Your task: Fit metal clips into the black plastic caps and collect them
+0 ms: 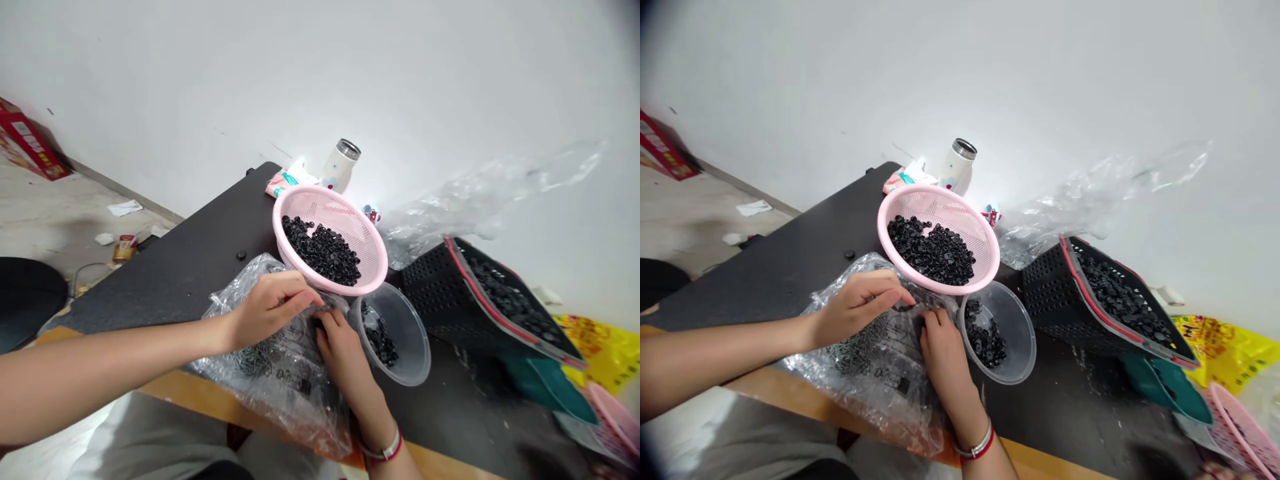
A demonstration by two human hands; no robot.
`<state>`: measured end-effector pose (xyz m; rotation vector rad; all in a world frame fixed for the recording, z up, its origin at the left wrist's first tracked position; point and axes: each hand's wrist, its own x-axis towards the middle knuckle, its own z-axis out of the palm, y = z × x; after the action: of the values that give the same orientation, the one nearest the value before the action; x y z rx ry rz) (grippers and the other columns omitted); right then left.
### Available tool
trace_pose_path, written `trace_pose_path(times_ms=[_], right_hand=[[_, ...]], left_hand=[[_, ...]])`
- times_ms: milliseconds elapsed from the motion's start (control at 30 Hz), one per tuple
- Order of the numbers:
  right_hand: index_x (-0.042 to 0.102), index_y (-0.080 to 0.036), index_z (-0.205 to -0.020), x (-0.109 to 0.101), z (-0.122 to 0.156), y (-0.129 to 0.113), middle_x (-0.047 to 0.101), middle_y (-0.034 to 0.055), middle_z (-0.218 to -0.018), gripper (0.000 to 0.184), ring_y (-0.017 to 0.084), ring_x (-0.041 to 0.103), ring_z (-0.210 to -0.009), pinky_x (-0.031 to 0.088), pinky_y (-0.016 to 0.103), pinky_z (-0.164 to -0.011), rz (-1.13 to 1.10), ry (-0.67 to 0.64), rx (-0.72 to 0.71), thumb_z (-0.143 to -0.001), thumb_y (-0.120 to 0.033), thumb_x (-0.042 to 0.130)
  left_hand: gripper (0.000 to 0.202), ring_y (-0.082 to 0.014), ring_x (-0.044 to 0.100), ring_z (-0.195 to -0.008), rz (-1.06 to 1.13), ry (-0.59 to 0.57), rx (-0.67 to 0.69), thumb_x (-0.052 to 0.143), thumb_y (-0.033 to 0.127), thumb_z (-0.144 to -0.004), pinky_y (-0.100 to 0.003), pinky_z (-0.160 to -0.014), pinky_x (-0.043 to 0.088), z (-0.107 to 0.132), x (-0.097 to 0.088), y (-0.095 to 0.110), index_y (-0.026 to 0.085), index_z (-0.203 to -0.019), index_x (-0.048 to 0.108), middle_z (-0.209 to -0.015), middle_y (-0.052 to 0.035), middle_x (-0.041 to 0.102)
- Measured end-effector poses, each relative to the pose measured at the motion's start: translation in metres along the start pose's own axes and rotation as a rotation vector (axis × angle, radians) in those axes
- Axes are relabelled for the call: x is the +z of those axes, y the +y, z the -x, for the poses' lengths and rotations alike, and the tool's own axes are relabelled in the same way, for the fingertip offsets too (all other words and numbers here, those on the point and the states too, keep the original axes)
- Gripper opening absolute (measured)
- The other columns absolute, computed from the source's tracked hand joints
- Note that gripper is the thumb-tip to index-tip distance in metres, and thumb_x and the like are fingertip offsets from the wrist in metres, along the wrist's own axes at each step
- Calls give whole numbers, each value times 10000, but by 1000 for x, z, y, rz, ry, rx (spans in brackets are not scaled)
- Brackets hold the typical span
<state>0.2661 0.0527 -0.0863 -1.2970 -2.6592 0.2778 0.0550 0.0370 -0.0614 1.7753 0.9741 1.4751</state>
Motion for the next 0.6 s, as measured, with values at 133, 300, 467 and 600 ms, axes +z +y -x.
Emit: trace_pose_path(times_ms=[133, 300, 467, 600], right_hand=[[649, -180, -1108, -10, 6, -12, 636, 131, -1002, 305, 243, 642, -863, 582, 368, -731, 68, 208, -140, -870, -88, 483], [659, -237, -1122, -59, 25, -18, 635, 104, -1084, 273, 234, 625, -977, 549, 335, -799, 140, 479, -147, -884, -171, 542], [666, -127, -1108, -155, 17, 61, 643, 147, -1024, 271, 253, 609, -916, 512, 392, -801, 470, 921, 50, -891, -242, 553], [674, -69, -1135, -205, 6, 140, 610, 211, -1051, 418, 290, 597, -866, 478, 519, -851, 569, 846, 319, -897, -366, 500]], left_hand=[[303, -115, 594, -710, 4, -13, -25, 483, 240, -964, -230, -666, 432, 0, -1, 0, 127, -854, 742, -739, -39, 656], [292, -120, 597, -735, -3, -56, -22, 484, 247, -969, -226, -685, 430, 2, 0, -2, 149, -872, 742, -749, -29, 647], [328, -122, 603, -738, -38, -143, -56, 453, 284, -986, -222, -681, 430, 3, 1, -7, 173, -893, 748, -757, -22, 628], [328, -149, 615, -776, -164, -329, -32, 460, 303, -988, -247, -699, 435, 4, 4, -11, 164, -888, 739, -840, -47, 657]])
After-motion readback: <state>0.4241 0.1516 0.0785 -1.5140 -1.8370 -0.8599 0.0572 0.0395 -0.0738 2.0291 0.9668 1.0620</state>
